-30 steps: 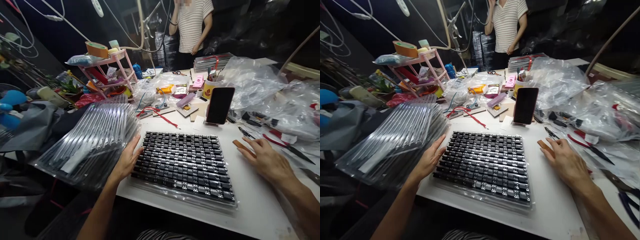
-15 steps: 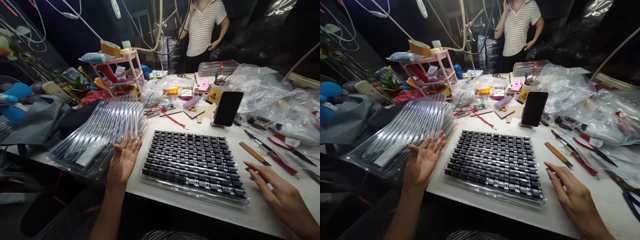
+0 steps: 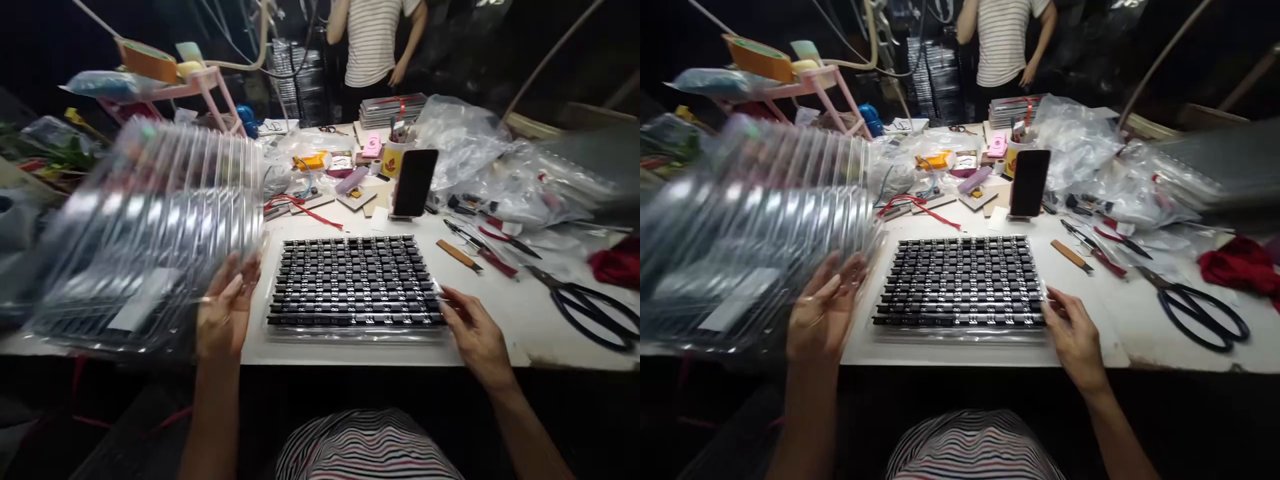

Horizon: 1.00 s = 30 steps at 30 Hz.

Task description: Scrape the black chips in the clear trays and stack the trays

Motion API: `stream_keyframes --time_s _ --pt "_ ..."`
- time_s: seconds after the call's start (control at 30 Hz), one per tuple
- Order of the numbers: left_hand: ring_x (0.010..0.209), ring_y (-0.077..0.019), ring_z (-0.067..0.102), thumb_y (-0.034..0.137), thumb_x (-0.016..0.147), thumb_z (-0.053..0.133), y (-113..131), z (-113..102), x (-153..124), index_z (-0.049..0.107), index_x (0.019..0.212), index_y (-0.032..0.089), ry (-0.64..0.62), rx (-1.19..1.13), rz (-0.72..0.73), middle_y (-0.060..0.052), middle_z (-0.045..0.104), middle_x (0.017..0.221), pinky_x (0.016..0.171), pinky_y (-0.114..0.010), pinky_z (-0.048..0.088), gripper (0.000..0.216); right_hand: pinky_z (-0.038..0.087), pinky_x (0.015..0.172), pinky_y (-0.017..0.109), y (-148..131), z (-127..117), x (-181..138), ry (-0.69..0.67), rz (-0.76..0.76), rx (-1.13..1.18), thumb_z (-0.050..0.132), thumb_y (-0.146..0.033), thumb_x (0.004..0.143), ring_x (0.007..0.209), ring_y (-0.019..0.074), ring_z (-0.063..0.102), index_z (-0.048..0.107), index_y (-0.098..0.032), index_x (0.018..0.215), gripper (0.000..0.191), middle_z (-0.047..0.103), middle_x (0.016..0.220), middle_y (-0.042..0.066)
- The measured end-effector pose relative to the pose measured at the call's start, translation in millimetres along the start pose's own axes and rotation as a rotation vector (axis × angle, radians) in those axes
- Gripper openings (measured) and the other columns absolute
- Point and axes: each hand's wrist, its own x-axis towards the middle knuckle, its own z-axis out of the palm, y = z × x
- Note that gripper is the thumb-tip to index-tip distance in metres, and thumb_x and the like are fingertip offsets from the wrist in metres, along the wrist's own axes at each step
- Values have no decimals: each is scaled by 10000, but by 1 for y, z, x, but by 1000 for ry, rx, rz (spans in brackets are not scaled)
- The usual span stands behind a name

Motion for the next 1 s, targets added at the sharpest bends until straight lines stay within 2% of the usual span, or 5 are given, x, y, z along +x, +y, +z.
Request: stream_keyframes --time_s 0.1,0.23,0.33,0.9,1.0 --pt "1025 -190 640 199 781 658 2 -5 -9 584 1157 222 -25 86 61 -57 717 985 978 -348 463 384 456 877 385 -1 2 0 26 -11 14 555 -436 838 964 209 561 555 -210 1198 425 575 1068 77" --pt "751 -147 685 239 819 619 8 -8 -10 600 1014 284 41 77 158 46 705 716 818 -336 550 201 452 869 388 -2 6 1 72 -30 -5 535 -429 850 945 202 552 557 -196 1189 412 565 1029 79" --pt "660 -138 666 243 818 609 7 -9 -11 596 980 285 4 81 138 55 679 672 749 -313 564 167 453 876 388 -1 6 1 62 -11 36 546 -440 840 945 200 553 549 -182 1199 442 565 1033 82" --pt "667 -170 680 285 723 725 7 -16 -23 583 1024 220 -36 -12 80 23 669 689 677 -290 560 339 477 847 408 0 1 3 30 111 54 598 -544 760 911 201 579 532 -197 1236 593 587 1055 85" --pt "634 -158 673 301 706 739 8 -16 -25 578 1058 211 -50 -26 49 30 656 674 648 -275 560 398 458 872 407 -14 -11 15 162 64 85 579 -541 790 967 207 579 557 -192 1218 552 607 1090 105"
